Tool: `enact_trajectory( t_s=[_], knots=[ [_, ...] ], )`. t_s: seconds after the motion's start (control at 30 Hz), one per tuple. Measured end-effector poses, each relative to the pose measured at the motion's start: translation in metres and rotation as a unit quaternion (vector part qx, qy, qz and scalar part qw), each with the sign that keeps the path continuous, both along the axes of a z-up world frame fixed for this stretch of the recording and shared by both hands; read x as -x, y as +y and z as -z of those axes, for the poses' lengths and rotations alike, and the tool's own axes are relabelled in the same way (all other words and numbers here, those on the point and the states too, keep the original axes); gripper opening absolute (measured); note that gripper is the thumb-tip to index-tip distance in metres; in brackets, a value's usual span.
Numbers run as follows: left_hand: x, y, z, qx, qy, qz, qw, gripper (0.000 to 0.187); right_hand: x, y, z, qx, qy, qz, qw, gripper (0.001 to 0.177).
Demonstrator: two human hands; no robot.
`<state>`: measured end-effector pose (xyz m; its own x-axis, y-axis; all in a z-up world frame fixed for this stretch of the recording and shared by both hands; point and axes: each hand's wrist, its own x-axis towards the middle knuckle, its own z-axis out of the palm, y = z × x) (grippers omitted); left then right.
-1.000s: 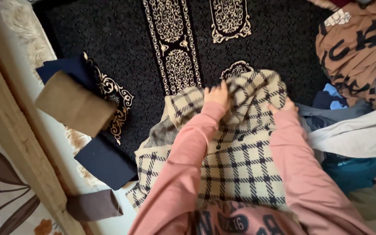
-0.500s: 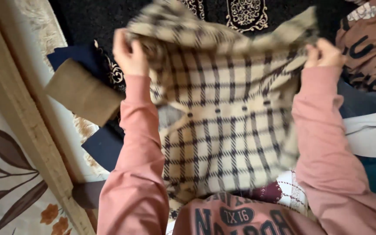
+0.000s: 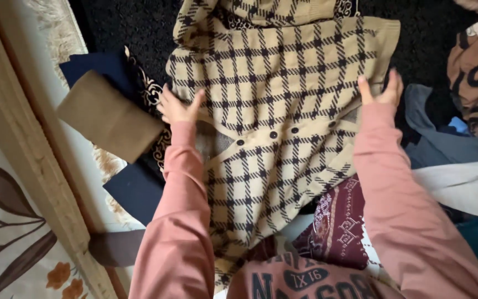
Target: The person sits on a rug and folds a plaid shirt by hand, smoothing and aligning the fabric into a compact rectangle. They then fold a brown cloth item and place it on top of the folded shirt.
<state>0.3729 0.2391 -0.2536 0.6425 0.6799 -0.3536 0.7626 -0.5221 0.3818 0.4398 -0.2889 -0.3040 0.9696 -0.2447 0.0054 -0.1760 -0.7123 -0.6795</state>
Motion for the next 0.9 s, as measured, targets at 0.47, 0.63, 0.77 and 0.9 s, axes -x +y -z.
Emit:
enact_trajectory(
  t_s=[0.47, 0.63, 0.77, 0.9],
  knots=[
    [-0.056, 0.015, 0.046, 0.387, -0.192, 0.003, 0.902, 0.024, -0.072, 0.029, -0.01, -0.229, 0.144, 0.011, 0.963, 0.047],
    [-0.124, 0.064, 0.036, 0.288, -0.41, 0.065, 0.863, 0.02, -0.133, 0.014, -0.033, -0.285, -0.042, -0.088, 0.954, 0.049],
    [-0.177, 0.067, -0.003, 0.211, -0.433, 0.067, 0.874, 0.047, -0.175, 0.027, -0.05, -0.38, -0.012, -0.035, 0.924, 0.049],
    [-0.134, 0.025, -0.022, -0.024, -0.35, 0.13, 0.927, 0.081, -0.131, 0.034, -0.056, -0.187, 0.023, -0.058, 0.98, 0.048]
  ],
)
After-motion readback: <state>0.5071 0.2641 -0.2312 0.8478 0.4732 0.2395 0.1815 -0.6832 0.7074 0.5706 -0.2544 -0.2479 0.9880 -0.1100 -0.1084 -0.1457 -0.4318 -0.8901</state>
